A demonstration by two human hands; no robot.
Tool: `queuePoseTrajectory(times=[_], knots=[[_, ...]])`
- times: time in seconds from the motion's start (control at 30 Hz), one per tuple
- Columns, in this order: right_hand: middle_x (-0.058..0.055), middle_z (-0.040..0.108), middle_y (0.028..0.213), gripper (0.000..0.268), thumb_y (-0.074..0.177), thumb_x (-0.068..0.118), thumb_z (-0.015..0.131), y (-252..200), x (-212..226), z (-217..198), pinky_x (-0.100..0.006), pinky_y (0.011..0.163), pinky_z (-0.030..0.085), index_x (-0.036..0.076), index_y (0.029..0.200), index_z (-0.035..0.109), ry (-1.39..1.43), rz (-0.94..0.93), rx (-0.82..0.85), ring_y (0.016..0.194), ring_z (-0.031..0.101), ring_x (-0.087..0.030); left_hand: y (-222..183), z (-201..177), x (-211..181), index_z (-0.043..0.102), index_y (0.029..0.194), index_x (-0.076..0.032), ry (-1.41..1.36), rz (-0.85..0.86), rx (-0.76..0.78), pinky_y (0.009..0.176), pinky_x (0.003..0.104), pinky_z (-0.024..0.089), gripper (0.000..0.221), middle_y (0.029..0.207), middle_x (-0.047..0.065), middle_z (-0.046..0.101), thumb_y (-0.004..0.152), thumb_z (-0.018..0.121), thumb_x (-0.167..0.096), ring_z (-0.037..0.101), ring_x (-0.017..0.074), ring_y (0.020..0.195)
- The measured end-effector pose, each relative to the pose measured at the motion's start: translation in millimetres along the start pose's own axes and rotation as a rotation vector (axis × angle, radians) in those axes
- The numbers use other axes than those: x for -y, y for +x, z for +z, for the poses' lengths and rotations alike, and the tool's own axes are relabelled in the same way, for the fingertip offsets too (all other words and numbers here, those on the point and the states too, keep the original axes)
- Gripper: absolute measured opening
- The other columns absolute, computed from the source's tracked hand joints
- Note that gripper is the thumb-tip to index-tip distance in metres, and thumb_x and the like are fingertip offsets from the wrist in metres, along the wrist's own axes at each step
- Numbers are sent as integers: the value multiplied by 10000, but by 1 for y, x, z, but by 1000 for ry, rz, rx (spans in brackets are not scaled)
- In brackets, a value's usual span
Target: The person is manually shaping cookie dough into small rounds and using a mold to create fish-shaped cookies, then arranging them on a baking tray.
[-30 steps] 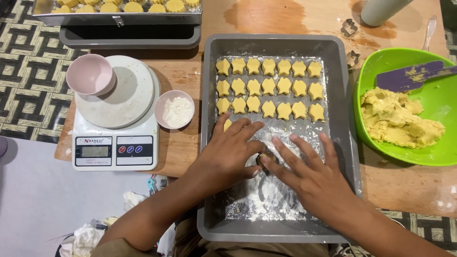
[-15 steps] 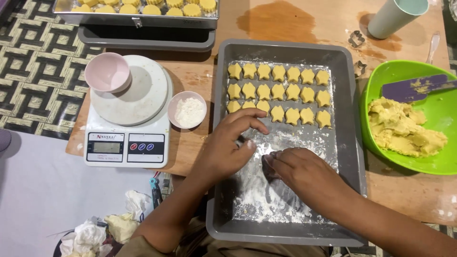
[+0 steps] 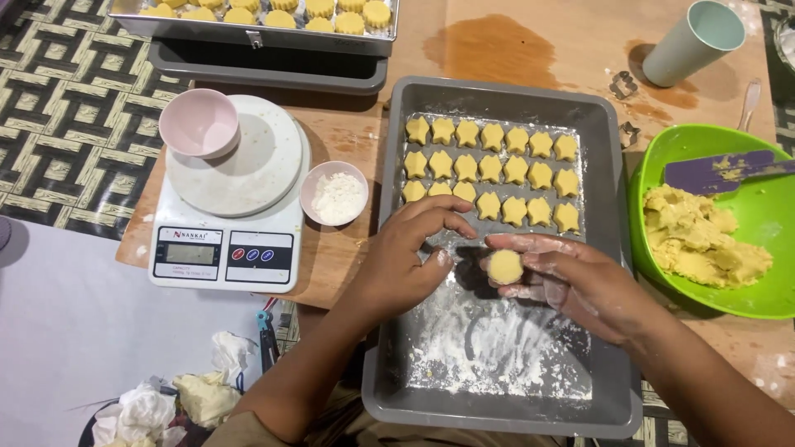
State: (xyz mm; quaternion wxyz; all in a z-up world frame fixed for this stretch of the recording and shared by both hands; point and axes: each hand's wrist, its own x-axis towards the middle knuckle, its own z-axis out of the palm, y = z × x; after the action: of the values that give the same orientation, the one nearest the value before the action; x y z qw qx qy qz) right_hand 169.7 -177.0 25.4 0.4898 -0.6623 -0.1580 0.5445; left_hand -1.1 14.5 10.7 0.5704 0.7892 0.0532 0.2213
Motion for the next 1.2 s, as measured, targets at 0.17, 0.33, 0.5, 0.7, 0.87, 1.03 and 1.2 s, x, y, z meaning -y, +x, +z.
queuePoseTrajectory(times=[0.17,0.33,0.5,0.7,0.87,1.03,1.2], knots=[[-336,677,1215,519,909,-39,457,-19,30,25,-550,977,524,-159,1396,591,221,148,-208,1029,620,-380,1,0,-10,684,1025,-101,65,-84,18,1014,390,481,354,1332,68,658,724,515,-24,600,260,1257],[-244,776,1037,587,841,-27,642,-14,1,8,-370,808,546,-29,1428,635,-3,27,-108,901,698,-270,2,0,-11,682,1032,-115,87,-107,51,986,379,485,353,1340,54,654,734,518,-22,583,251,1266],[-121,877,1021,508,837,160,693,-13,7,29,-316,754,709,226,1340,726,-463,120,-91,885,823,-220,3,1,-11,686,1017,-130,113,-154,81,1013,431,495,368,1349,52,653,718,493,-33,575,253,1303],[-17,688,1358,421,884,319,676,-11,-17,13,-460,1049,437,210,1291,679,-1281,-605,-238,1189,638,-198,4,1,-11,699,1023,-139,120,-181,82,961,397,508,411,1347,48,667,697,474,-29,573,247,1299],[-7,651,1341,560,832,351,731,-23,-27,24,-409,979,400,171,1350,615,-1457,-857,-224,1200,581,-203,2,0,-11,700,1037,-116,89,-100,53,911,353,496,384,1331,57,663,717,493,-68,596,245,1226],[10,698,1221,560,807,333,757,-14,-31,30,-404,976,419,188,1334,633,-1429,-789,-180,1169,603,-219,2,0,-12,696,1025,-108,88,-81,39,967,362,483,367,1329,60,662,718,505,-47,596,249,1232],[3,727,1064,503,790,259,782,-14,-29,33,-379,937,427,155,1264,652,-1357,-800,-170,1044,644,-198,2,1,-12,702,1025,-107,95,-73,41,997,374,473,356,1327,61,665,720,522,-71,601,253,1232]])
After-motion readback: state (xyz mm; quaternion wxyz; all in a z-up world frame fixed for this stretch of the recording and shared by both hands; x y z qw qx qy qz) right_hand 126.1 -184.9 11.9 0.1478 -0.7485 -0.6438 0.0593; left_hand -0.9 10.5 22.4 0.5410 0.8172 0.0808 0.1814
